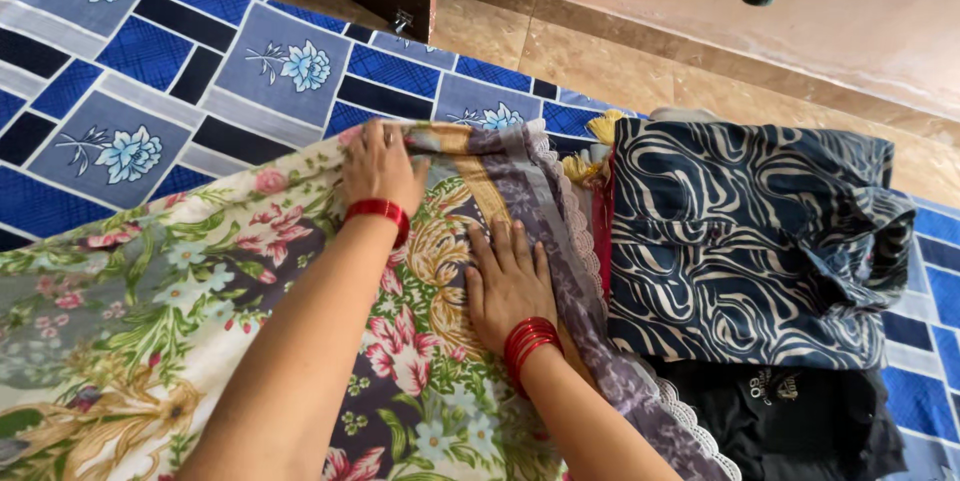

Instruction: The person folds a floral-patterned garment on a bed. They smooth the fabric, fold the sides inward, and then fold the garment in half lengthwise, pressing down to flatten the folds.

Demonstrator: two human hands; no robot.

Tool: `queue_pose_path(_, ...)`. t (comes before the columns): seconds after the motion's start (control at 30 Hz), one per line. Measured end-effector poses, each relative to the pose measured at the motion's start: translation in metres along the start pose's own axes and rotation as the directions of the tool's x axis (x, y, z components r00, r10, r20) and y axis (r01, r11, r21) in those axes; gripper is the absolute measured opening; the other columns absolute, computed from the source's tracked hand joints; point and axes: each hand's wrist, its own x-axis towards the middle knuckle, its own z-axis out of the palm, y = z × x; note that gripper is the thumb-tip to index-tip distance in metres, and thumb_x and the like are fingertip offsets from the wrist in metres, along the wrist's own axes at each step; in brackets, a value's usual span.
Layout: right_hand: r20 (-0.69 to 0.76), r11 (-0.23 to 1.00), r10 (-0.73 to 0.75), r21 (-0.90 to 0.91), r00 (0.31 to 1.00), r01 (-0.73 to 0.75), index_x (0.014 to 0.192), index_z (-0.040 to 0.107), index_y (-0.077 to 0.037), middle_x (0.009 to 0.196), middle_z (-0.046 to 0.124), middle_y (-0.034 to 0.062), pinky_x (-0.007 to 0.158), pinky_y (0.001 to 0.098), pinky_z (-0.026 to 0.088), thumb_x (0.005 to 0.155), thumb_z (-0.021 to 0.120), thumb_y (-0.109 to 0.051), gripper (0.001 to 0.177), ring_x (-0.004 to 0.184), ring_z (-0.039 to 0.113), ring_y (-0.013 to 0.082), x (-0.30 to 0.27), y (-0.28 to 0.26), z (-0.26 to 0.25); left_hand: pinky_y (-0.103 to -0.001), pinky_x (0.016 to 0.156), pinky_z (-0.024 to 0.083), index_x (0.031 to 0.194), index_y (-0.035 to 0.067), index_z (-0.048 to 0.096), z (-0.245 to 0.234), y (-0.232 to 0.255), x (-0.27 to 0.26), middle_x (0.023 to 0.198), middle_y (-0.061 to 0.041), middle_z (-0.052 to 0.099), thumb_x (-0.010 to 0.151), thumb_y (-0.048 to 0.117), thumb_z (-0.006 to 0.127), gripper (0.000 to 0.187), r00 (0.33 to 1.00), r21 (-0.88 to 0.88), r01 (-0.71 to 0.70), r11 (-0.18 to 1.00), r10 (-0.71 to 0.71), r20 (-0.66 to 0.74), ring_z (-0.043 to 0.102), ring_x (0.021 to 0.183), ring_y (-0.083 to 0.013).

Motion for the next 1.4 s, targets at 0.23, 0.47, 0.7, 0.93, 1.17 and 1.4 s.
queue_pose_path(0.23,0.004,0.999,0.022,0.046,1.0,-0.022,0.156,0.039,-0.02,0.162,0.03,0.0175,0.12,0.0567,0.013,0.101,0.042,-0.038,0.058,0.152,0.02,0.0381,0.0,-0.001,-0.002,-0.048,0.102,0.048,0.159,-0.002,0.026,0.074,0.022,0.085,0.14,-0.025,0.056,0.096,0.028,0.064,0.079,0.997,-0.42,-0.011,0.907,0.039,0.06,0.061,0.119,-0.0406)
queue_pose_path(0.47,0.046,0.994,0.058,0.085,0.997,-0.061,0.156,0.038,-0.022,0.164,0.028,0.0155,0.121,0.0544,0.009,0.102,0.037,-0.04,0.057,0.153,0.016,0.0363,-0.002,-0.002,-0.003,-0.042,0.11,0.052,0.131,0.015,0.065,0.074,0.052,0.1,0.144,-0.02,0.062,0.089,0.033,0.071,0.045,0.987,-0.348,-0.032,0.937,0.084,0.134,0.064,0.124,-0.0343)
queue_pose_path(0.7,0.054,0.992,0.06,0.107,0.997,-0.066,0.157,0.037,-0.02,0.164,0.027,0.0156,0.122,0.0547,0.009,0.101,0.037,-0.04,0.059,0.153,0.016,0.0358,-0.001,0.0,-0.006,-0.069,0.118,0.007,0.163,0.016,0.004,0.047,0.068,0.018,0.169,-0.023,0.003,0.094,0.07,0.058,0.103,0.925,-0.095,-0.345,0.934,0.321,-0.203,0.002,0.152,-0.0484)
queue_pose_path(0.93,0.087,0.999,0.042,-0.023,0.995,-0.04,0.152,0.043,-0.019,0.166,0.028,0.0148,0.123,0.0537,0.011,0.101,0.041,-0.041,0.055,0.156,0.017,0.0358,0.002,0.004,-0.005,-0.055,0.127,0.006,0.16,0.027,0.031,0.021,-0.036,-0.093,0.165,-0.006,0.027,0.09,0.069,0.042,0.083,0.822,0.035,-0.507,0.861,0.471,0.319,0.02,0.152,-0.0283)
queue_pose_path(1.17,0.046,0.999,0.028,-0.033,0.999,-0.026,0.157,0.037,-0.026,0.164,0.03,0.0147,0.12,0.0558,0.015,0.1,0.041,-0.043,0.059,0.153,0.019,0.0363,0.002,0.001,0.006,-0.057,0.122,0.021,0.161,0.019,0.036,-0.028,-0.087,-0.103,0.169,-0.011,0.032,0.092,0.063,0.048,0.083,0.978,0.132,-0.114,0.985,0.088,0.189,0.033,0.147,-0.0364)
queue_pose_path(1.4,0.1,0.997,0.033,-0.078,0.994,-0.025,0.161,0.03,-0.028,0.165,0.026,0.0153,0.121,0.0564,0.013,0.103,0.036,-0.043,0.06,0.154,0.016,0.0366,0.01,0.004,0.018,-0.059,0.12,0.0,0.162,0.025,0.021,-0.055,-0.106,-0.208,0.169,-0.006,0.009,0.092,0.071,0.039,0.086,0.911,0.114,-0.173,0.978,0.115,0.395,0.004,0.155,-0.0327)
